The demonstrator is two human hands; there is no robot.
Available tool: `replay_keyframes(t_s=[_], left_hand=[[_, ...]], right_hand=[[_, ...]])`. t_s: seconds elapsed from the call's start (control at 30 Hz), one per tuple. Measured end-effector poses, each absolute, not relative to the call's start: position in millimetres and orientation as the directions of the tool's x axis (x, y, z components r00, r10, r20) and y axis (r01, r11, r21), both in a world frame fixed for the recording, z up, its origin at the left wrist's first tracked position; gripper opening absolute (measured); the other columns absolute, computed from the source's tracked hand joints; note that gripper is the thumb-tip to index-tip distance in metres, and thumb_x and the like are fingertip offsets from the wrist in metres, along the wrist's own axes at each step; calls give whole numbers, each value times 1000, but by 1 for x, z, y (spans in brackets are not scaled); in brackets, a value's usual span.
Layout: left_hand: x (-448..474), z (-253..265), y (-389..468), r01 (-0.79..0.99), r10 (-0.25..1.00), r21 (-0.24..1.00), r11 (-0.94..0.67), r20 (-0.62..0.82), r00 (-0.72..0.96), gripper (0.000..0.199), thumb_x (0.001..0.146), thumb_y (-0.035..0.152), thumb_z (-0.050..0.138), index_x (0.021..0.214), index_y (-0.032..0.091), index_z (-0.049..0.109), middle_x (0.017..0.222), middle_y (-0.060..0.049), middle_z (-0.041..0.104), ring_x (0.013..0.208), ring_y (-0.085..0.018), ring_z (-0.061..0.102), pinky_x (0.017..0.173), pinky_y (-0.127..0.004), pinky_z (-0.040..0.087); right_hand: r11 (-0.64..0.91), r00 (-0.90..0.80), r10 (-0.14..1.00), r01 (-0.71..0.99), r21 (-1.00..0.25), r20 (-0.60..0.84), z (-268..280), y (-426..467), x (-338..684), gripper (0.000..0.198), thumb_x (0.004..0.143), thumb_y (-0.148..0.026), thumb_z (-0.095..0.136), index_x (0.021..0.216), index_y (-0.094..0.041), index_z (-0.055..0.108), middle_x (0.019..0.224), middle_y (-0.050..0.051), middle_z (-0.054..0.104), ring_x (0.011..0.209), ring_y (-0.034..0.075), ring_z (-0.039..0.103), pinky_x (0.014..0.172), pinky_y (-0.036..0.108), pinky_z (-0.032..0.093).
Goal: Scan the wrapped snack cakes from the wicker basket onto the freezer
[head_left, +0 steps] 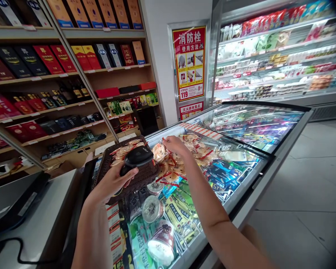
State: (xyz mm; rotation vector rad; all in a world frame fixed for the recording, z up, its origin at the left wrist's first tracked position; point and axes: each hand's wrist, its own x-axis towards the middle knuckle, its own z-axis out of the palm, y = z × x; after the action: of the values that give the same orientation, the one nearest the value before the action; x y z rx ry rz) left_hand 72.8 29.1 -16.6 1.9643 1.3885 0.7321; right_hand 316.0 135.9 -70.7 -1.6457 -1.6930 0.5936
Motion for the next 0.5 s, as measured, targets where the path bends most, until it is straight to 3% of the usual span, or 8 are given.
replay_keyframes(t_s=[0.2,0.5], left_hand=[[66,-21,36,616,952,746,-251,76,296,45,75,63,64,65,21,52,52,3,51,49,-12,44,47,-22,33],[50,-20,36,640,955,726,-253,81,286,40,84,57,58,71,19,53,53,3,51,52,-11,42,51,-23,32]], right_hand=[[38,77,986,749,-661,145,-71,137,319,32,96,-40,45,82,-20,65,87,7,72,79,19,63,64,25,37],[-108,177,981,846,-523,84,-70,133,326,30,97,-34,47,106,-15,69,114,17,70,109,30,65,87,36,47]])
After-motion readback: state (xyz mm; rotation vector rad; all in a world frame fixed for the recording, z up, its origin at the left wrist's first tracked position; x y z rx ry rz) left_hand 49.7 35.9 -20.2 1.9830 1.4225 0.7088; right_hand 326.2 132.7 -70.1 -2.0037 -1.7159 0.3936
